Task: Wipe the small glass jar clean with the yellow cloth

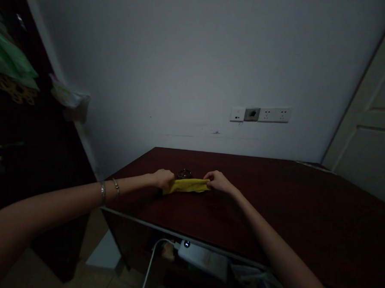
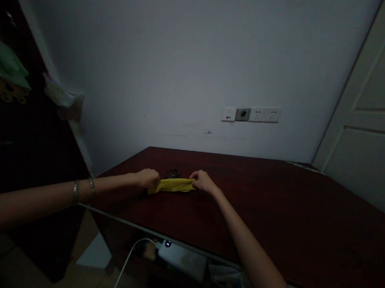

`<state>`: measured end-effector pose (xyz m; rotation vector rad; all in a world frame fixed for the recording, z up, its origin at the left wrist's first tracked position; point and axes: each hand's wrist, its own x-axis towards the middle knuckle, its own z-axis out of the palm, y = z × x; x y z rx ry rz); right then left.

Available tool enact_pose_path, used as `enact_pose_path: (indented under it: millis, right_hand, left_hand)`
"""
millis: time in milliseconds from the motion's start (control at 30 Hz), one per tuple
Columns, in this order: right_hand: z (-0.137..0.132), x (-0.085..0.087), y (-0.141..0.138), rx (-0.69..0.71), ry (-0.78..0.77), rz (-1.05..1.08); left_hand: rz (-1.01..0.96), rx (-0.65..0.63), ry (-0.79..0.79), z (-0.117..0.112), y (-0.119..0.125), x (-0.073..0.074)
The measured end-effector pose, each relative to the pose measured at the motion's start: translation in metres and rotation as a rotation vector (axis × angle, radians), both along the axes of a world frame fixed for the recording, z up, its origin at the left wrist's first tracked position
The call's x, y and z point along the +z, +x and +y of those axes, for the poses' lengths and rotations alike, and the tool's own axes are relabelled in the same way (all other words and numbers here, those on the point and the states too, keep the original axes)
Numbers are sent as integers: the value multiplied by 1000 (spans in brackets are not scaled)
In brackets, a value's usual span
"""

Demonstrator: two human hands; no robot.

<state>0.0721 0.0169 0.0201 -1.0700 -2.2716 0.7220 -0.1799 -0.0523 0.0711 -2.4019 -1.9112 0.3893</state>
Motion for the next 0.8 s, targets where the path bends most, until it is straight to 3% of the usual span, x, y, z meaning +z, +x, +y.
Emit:
enact_pose_path:
  millis: [133, 367, 533, 667, 800]
  right_hand:
    - [7, 0, -15, -107, 45, -82]
    - [2, 3, -36, -351, 246, -291]
    - [3, -2, -51, -424, 310, -373]
    - [10, -12, -60, -428, 254, -302]
    - [21, -23, -67, -388, 147, -84]
  left_hand:
    - [35, -38, 101, 8, -2, -2]
    - [11, 66, 125, 20, 0, -4]
    - [-18, 94, 180, 26, 1, -13]
    - [-91, 130, 247, 30, -2, -21]
    - [-270, 190, 309, 35, -2, -33]
